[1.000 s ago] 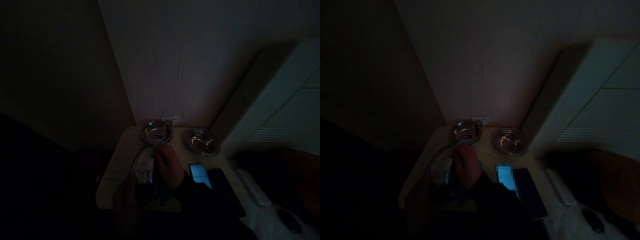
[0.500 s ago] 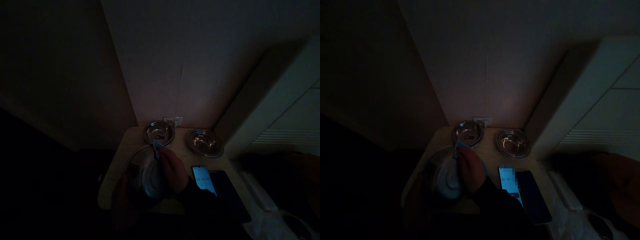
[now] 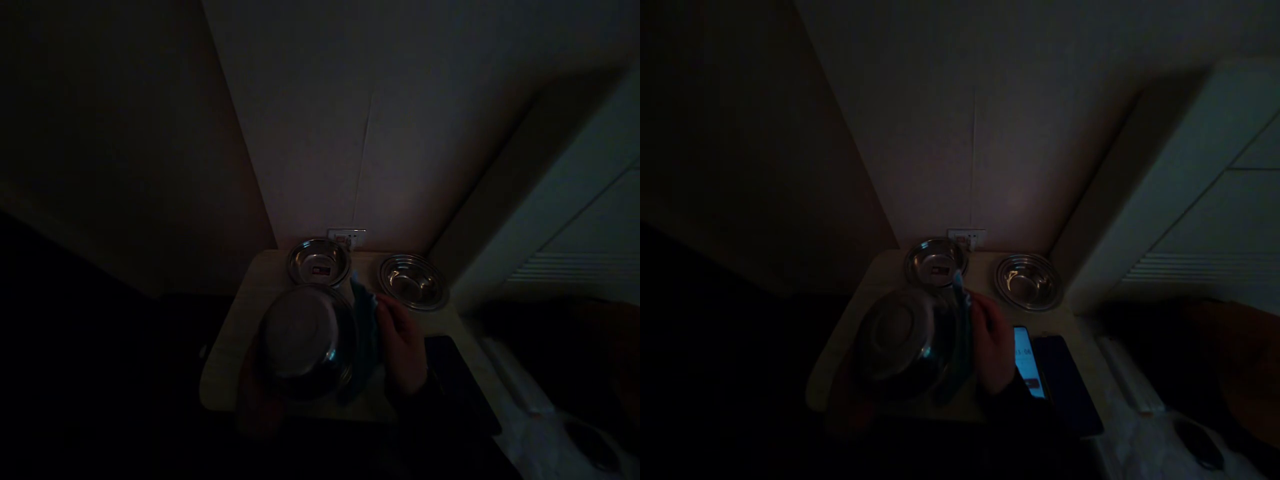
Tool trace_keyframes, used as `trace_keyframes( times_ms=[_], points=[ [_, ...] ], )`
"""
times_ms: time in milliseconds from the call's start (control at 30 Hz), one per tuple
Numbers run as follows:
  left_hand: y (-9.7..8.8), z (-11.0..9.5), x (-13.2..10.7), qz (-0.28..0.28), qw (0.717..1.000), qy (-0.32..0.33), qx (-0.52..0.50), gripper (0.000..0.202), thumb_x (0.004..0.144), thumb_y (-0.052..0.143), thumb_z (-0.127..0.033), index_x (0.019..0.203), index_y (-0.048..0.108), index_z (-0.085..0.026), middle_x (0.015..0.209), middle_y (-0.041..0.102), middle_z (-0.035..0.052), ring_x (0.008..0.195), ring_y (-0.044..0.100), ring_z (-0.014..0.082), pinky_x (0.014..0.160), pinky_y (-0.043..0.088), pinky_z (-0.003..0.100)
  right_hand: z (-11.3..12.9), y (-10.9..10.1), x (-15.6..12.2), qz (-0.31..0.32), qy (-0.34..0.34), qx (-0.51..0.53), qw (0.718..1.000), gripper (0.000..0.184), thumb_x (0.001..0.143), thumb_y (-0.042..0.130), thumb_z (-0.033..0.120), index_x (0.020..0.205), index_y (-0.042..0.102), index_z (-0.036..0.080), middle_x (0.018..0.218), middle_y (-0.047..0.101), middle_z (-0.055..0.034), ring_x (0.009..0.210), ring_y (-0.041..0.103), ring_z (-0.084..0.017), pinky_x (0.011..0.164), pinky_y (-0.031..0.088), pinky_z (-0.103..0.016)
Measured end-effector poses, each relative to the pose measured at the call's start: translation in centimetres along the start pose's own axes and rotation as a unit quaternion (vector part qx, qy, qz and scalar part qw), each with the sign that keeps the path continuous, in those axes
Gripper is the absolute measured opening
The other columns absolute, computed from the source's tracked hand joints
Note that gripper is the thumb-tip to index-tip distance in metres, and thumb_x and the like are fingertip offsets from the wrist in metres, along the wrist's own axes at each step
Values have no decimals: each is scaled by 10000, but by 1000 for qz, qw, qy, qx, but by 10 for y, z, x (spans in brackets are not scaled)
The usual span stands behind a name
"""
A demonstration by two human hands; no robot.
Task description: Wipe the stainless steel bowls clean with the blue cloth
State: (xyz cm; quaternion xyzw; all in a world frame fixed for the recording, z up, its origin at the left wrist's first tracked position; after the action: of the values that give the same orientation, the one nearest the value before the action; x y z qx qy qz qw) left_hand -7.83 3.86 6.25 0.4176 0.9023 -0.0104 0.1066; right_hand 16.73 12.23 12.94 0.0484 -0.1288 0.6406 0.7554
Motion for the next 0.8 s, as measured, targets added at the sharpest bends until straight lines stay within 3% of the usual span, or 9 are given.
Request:
trace_keyframes(
  times_ms=[67, 167, 333, 400, 467, 600, 667, 800],
  points=[
    [3, -5, -5, 12, 996, 36, 85, 545, 502, 737, -240, 1040, 646, -225, 1224, 598, 28, 1255, 408, 314, 1097, 262, 425, 16, 17, 6, 82, -64, -28, 994, 237, 870, 480, 298, 1011, 651, 213, 1033, 694, -50, 965, 643, -194, 845, 515, -336],
    [4, -8, -7, 4, 988, 61, 145, 536, 554, 683, -268, 1083, 622, -207, 1222, 598, 46, 1235, 432, 313, 1092, 268, 440, 27, 44, -8, 179, -158, -79, 968, 259, 898, 437, 205, 1090, 610, 211, 1148, 647, -61, 1085, 590, -178, 919, 487, -322],
    [1, -2, -5, 1, 990, 54, 128, 492, 569, 639, -235, 1060, 626, -208, 1150, 639, 54, 1167, 503, 305, 1054, 333, 436, 26, 63, -60, 202, -325, -166, 909, 276, 886, 430, 109, 1113, 569, 182, 1183, 627, -79, 1227, 470, -206, 1026, 396, -437],
    [0, -2, -8, 2, 991, 53, 119, 530, 540, 661, -216, 1068, 620, -207, 1168, 629, 57, 1165, 505, 306, 1052, 333, 433, 24, 65, -67, 229, -371, -176, 883, 273, 882, 437, 110, 1112, 564, 181, 1176, 630, -80, 1219, 478, -211, 1036, 376, -465],
    [3, -8, -12, 7, 992, 58, 110, 586, 523, 676, -200, 1103, 602, -223, 1224, 596, 37, 1207, 469, 290, 1064, 317, 410, 19, 61, -57, 242, -360, -172, 885, 269, 887, 424, 119, 1111, 561, 180, 1180, 626, -88, 1209, 489, -201, 1013, 414, -431],
    [16, -25, -19, 12, 997, 51, 63, 506, 579, 636, -196, 1083, 613, -226, 1228, 592, 11, 1231, 447, 248, 1066, 312, 354, 11, 52, -34, 205, -269, -173, 925, 263, 901, 378, 127, 1086, 557, 180, 1218, 598, -100, 1218, 480, -183, 970, 467, -377],
    [20, -30, -18, 0, 998, 40, 48, 443, 620, 583, -199, 1062, 615, -206, 1204, 607, 27, 1205, 477, 238, 1036, 356, 350, 17, 58, -49, 206, -301, -193, 911, 276, 896, 371, 114, 1097, 550, 177, 1217, 600, -93, 1245, 448, -193, 1010, 422, -433],
    [15, -23, -14, -33, 999, -32, -7, 259, 687, 489, -202, 898, 638, -200, 1073, 666, 45, 1225, 458, 227, 993, 412, 354, 38, 78, -91, 238, -414, -227, 849, 287, 908, 373, 131, 1137, 546, 126, 1241, 582, -109, 1279, 398, -214, 1022, 401, -452]
  ],
)
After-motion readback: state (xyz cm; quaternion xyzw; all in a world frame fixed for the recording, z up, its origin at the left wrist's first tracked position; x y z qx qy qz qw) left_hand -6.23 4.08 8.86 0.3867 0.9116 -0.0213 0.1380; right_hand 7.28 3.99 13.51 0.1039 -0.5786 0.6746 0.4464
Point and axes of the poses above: each hand's wrist, its own x-axis towards the middle knuckle, its own y-axis out of the palm, z = x × y, the point moved 7 cm from there along x, towards the middle knuckle
